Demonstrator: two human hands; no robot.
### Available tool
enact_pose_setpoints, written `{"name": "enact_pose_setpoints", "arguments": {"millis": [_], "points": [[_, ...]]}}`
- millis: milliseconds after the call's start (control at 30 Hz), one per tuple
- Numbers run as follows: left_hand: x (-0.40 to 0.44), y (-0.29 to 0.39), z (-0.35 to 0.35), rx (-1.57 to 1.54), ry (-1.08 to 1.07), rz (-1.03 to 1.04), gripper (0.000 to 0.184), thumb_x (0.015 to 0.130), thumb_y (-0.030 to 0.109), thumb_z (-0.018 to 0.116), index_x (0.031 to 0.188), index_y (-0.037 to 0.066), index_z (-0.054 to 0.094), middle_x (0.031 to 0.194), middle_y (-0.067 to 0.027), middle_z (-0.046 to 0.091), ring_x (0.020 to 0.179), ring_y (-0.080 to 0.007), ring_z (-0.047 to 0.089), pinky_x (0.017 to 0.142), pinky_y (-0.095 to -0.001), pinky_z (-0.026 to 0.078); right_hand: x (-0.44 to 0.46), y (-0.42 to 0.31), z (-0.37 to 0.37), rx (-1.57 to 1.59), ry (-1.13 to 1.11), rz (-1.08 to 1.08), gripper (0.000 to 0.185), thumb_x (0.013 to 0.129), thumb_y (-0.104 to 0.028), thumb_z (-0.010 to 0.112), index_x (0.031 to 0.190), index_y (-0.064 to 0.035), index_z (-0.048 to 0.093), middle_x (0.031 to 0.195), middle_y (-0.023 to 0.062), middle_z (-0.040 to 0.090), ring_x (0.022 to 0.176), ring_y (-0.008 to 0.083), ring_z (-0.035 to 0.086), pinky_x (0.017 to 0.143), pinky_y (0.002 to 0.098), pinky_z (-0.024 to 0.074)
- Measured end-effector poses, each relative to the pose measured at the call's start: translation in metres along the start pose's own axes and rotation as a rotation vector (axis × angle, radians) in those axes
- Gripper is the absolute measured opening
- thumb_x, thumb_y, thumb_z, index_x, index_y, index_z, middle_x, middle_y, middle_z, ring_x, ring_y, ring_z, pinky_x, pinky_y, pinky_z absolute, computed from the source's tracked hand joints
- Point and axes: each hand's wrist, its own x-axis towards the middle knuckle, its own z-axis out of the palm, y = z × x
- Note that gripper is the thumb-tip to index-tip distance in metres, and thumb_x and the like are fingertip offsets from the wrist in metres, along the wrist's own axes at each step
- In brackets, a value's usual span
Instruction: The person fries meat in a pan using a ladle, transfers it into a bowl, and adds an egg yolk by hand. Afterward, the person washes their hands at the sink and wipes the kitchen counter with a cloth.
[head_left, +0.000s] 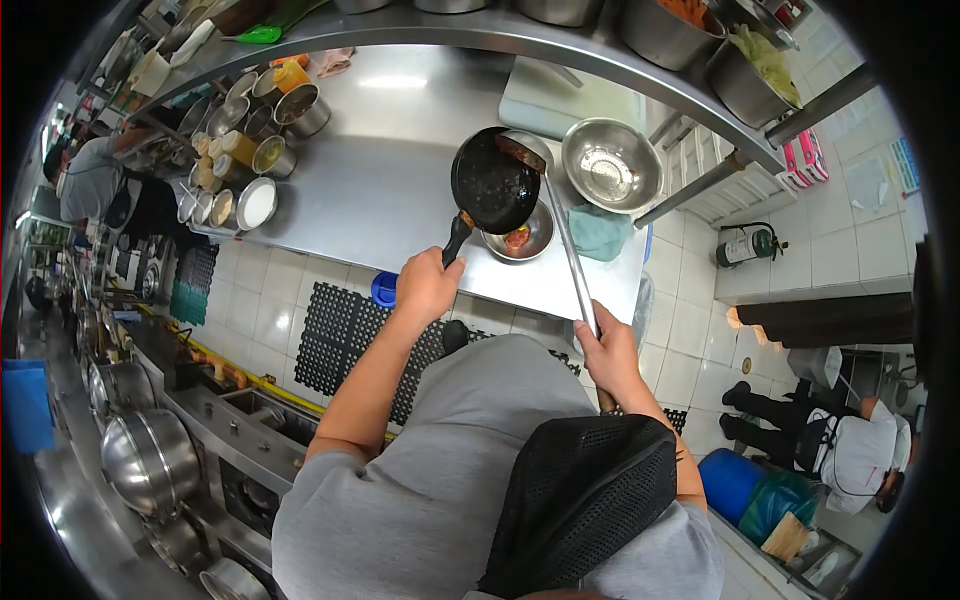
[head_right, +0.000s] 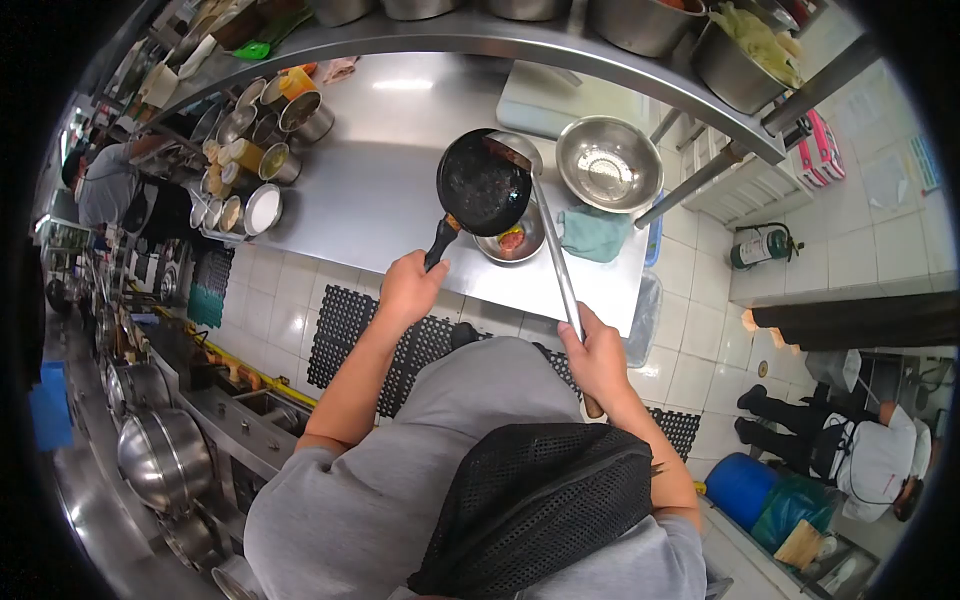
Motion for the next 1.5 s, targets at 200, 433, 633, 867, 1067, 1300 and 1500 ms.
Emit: {"name": "enact_pose_setpoints", "arguments": {"millis": [200, 433, 633, 867, 1067, 1300, 1500], "points": [[0.006, -0.001, 0.004, 0.105, -0.001, 0.048, 0.043, 0.101, 0.037, 0.072, 0.09, -0.004, 0.069, 0.089, -0.0286, 0.075, 0.091, -0.0489, 0.073, 0.083, -0.0576, 0.055, -0.014, 0.002, -0.011, 0.018, -0.04, 0.054, 0.036, 0.105, -0.02, 0.07, 0.134, 0.0019, 0.07, 0.071, 0.0155, 0.065, 0.06, 0.0231, 0.063, 0.062, 0.0406, 0.0499], [0.022, -0.019, 0.011, 0.224, 0.076, 0.123, 0.039, 0.102, 0.036, 0.072, 0.093, -0.001, 0.069, 0.085, -0.0258, 0.075, 0.086, -0.0479, 0.074, 0.08, -0.0593, 0.057, -0.037, -0.026, -0.047, 0.197, -0.202, 0.227, 0.031, 0.107, -0.017, 0.069, 0.132, 0.002, 0.072, 0.072, 0.0003, 0.061, 0.056, 0.0102, 0.056, 0.052, 0.0323, 0.0468], [0.016, -0.014, 0.013, 0.237, 0.126, 0.182, 0.036, 0.101, 0.033, 0.074, 0.091, -0.001, 0.068, 0.082, -0.0256, 0.075, 0.082, -0.0473, 0.074, 0.076, -0.0583, 0.058, -0.014, -0.031, -0.03, 0.076, -0.068, 0.069, 0.031, 0.107, -0.02, 0.069, 0.128, 0.0027, 0.071, 0.069, 0.0078, 0.061, 0.058, 0.0151, 0.058, 0.057, 0.0362, 0.0476], [0.016, -0.017, 0.009, 0.287, 0.201, 0.264, 0.034, 0.1, 0.03, 0.075, 0.089, 0.0, 0.067, 0.077, -0.0241, 0.074, 0.075, -0.0466, 0.074, 0.072, -0.057, 0.059, -0.026, -0.031, -0.04, 0.01, -0.105, 0.097, 0.032, 0.106, -0.022, 0.069, 0.126, 0.0022, 0.071, 0.069, 0.0151, 0.065, 0.06, 0.0237, 0.061, 0.063, 0.0407, 0.0497], [0.019, -0.009, -0.025, 0.352, 0.17, 0.301, 0.031, 0.098, 0.029, 0.076, 0.091, -0.001, 0.071, 0.077, -0.0233, 0.074, 0.076, -0.0457, 0.075, 0.074, -0.0554, 0.06, -0.035, -0.014, -0.065, -0.49, 0.0, -0.24, 0.044, 0.1, -0.018, 0.072, 0.139, 0.002, 0.066, 0.09, 0.0262, 0.076, 0.073, 0.0476, 0.073, 0.068, 0.0542, 0.0576], [0.016, 0.003, -0.043, 0.408, 0.109, 0.301, 0.029, 0.097, 0.028, 0.076, 0.093, 0.0, 0.074, 0.079, -0.0224, 0.075, 0.08, -0.0444, 0.075, 0.078, -0.0547, 0.06, -0.021, 0.007, -0.079, -0.877, 0.121, -0.414, 0.047, 0.098, -0.017, 0.074, 0.141, -0.0014, 0.066, 0.087, 0.0172, 0.075, 0.066, 0.0372, 0.073, 0.06, 0.0483, 0.0586], [0.016, 0.009, -0.044, 0.415, 0.096, 0.291, 0.029, 0.096, 0.029, 0.076, 0.092, 0.001, 0.074, 0.079, -0.0216, 0.075, 0.08, -0.0438, 0.075, 0.078, -0.0544, 0.06, -0.019, 0.025, -0.073, -0.947, 0.129, -0.425, 0.042, 0.099, -0.016, 0.071, 0.138, -0.0007, 0.067, 0.086, 0.0155, 0.073, 0.062, 0.035, 0.072, 0.057, 0.0469, 0.0577]]}}
